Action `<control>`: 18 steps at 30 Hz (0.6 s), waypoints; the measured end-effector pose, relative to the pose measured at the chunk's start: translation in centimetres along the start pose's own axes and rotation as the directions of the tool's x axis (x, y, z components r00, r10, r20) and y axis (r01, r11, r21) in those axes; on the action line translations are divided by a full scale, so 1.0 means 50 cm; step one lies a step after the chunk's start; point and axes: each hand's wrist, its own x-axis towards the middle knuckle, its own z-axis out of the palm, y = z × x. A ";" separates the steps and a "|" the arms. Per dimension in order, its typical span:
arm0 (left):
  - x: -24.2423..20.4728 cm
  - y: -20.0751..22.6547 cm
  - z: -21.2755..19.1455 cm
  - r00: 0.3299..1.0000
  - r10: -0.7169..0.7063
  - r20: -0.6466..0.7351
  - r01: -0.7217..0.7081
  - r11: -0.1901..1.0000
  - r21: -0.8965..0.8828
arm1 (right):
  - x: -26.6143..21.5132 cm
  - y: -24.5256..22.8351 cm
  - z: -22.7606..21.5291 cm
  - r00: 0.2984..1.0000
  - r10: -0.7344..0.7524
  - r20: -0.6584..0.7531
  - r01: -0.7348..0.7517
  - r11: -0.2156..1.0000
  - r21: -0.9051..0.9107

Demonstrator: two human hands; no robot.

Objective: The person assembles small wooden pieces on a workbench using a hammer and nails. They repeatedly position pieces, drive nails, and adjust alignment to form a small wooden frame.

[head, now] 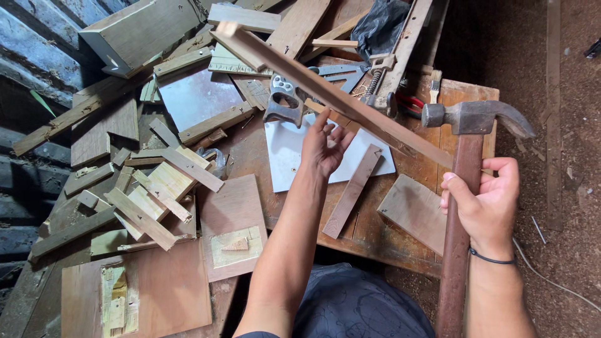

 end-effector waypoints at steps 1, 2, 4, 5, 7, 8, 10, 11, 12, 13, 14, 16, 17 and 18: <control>0.000 -0.001 0.013 0.998 -0.012 0.059 0.011 1.000 0.014 | 0.001 -0.001 0.002 1.000 0.012 -0.002 -0.012 1.000 0.004; -0.001 -0.002 0.025 0.993 -0.024 0.118 0.021 0.999 0.028 | 0.004 -0.002 0.005 1.000 0.007 0.002 -0.007 1.000 0.003; -0.010 -0.007 0.041 0.985 -0.039 0.167 0.031 0.998 0.048 | -0.001 -0.002 0.008 1.000 0.002 0.006 -0.002 1.000 -0.003; -0.013 -0.010 0.048 0.986 -0.039 0.160 0.031 0.998 0.054 | 0.000 -0.003 0.009 1.000 -0.005 0.012 0.005 1.000 -0.002; -0.019 -0.011 0.065 0.989 -0.032 0.147 0.024 0.998 0.054 | 0.002 -0.003 0.010 1.000 -0.016 0.024 0.016 1.000 -0.001; -0.020 -0.010 0.074 0.990 -0.024 0.140 0.017 0.999 0.049 | 0.004 -0.003 0.012 0.999 -0.033 0.028 0.033 0.999 0.005; -0.021 -0.009 0.097 0.985 -0.020 0.171 0.008 0.997 0.071 | 0.006 -0.002 0.012 0.997 -0.068 0.033 0.067 0.998 0.017; -0.021 -0.008 0.110 0.979 -0.026 0.203 0.006 0.995 0.096 | 0.002 -0.002 0.009 0.998 -0.067 0.016 0.067 0.998 -0.006; -0.026 -0.009 0.120 0.971 -0.032 0.235 0.003 0.993 0.121 | -0.001 -0.002 0.005 0.998 -0.067 -0.002 0.066 0.997 -0.029; -0.028 -0.008 0.136 0.974 -0.013 0.226 -0.022 0.988 0.153 | 0.003 -0.001 0.004 0.997 -0.072 -0.020 0.071 0.996 -0.050; -0.032 -0.009 0.154 0.976 0.006 0.218 -0.047 0.982 0.185 | 0.001 -0.003 -0.003 0.998 -0.054 0.007 0.055 0.997 -0.047; -0.043 -0.014 0.191 0.975 0.063 0.212 -0.124 0.950 0.286 | -0.008 -0.001 -0.023 0.998 -0.032 0.050 0.034 0.998 -0.043; -0.052 -0.021 0.203 0.974 0.098 0.205 -0.167 0.920 0.354 | -0.018 0.003 -0.037 0.997 0.035 0.071 -0.033 0.999 -0.028; -0.058 -0.029 0.216 0.970 0.133 0.202 -0.209 0.883 0.420 | -0.023 0.010 -0.052 0.991 0.100 0.094 -0.099 0.995 -0.013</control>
